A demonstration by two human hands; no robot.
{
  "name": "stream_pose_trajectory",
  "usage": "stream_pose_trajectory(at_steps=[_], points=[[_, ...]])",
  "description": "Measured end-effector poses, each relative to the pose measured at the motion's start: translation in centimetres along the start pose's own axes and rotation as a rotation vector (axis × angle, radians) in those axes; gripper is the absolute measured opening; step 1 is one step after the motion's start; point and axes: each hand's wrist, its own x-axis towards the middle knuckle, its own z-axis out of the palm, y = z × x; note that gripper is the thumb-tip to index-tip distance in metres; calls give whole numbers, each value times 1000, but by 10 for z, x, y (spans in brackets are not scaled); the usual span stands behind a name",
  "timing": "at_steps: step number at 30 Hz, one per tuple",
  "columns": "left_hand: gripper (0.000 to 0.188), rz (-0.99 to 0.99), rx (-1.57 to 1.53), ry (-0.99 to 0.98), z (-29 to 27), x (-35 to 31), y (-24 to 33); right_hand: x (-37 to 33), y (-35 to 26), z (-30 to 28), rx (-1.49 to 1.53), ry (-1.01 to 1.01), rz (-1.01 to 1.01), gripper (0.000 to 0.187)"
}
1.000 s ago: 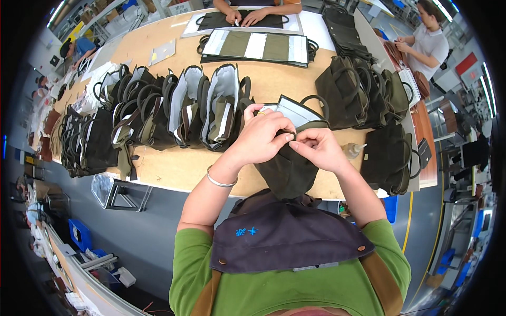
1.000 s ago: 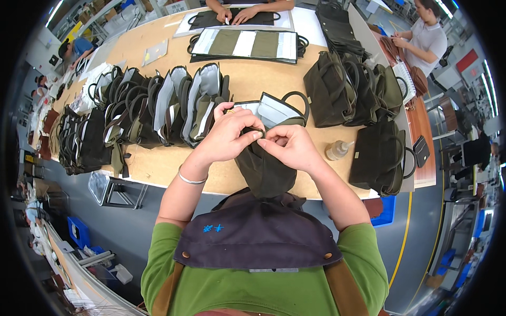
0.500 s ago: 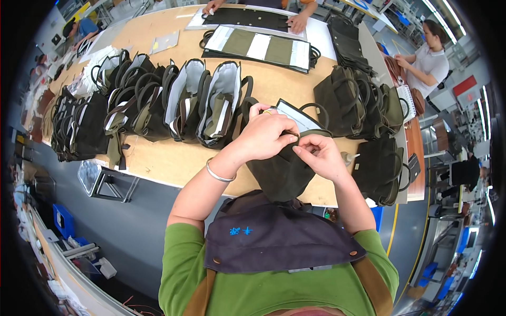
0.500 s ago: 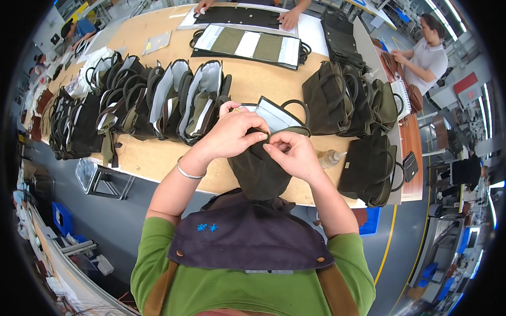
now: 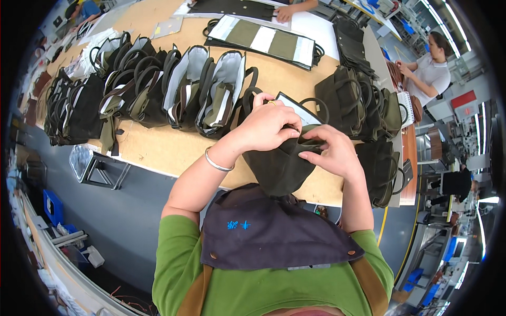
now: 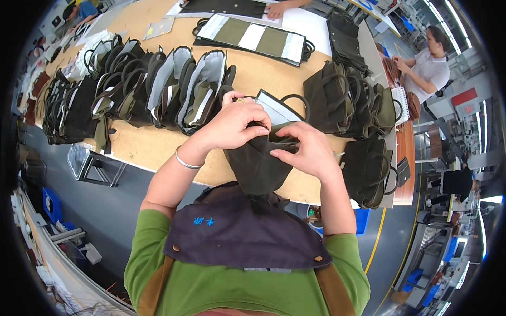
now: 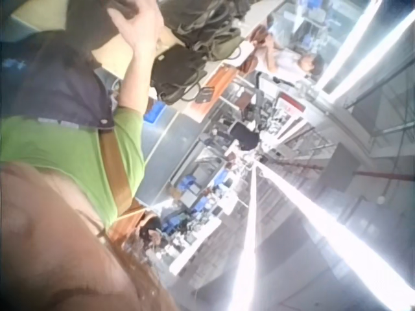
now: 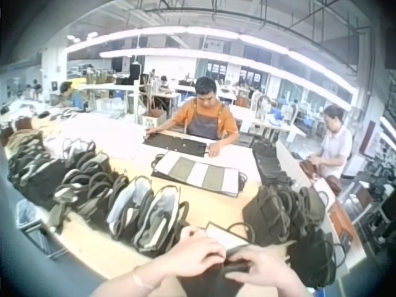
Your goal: The recorder is attaching metal D-rings to fabric/leather loops on bags.
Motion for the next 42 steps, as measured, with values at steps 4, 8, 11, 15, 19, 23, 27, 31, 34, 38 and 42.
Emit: stream_pose_trajectory(at_steps=[4,8,11,15,19,23,27,31,34,38,42], points=[[12,26,19,-14,-1,0,-5,2,13,7,-187,-150,-28,41],[13,20,63,-137,-24,-3,-1,10,-2,3,-160,-188,7,39],[12,18,49,-208,-36,-5,-14,18,-18,3,-117,-203,-8,37],[13,-13,25,-275,-40,-6,-24,25,-23,8,-118,-219,5,35],[13,-2,24,-298,-37,-8,-22,27,-23,7,-78,-258,40,36],[14,55,11,-266,-32,-7,-28,25,-21,7,-64,-232,30,36],[14,104,-34,-273,-28,-4,-28,24,-23,7,-37,-238,69,35],[12,163,-87,-275,-25,-3,-26,21,-18,8,-22,-226,67,37],[13,196,-95,-262,-29,0,-30,17,-18,8,-249,-122,1,40],[12,107,-15,-313,-51,-2,-26,17,-22,10,-187,-125,-76,40],[13,54,103,-304,-50,-14,-12,25,-27,5,-46,-243,-45,31]])
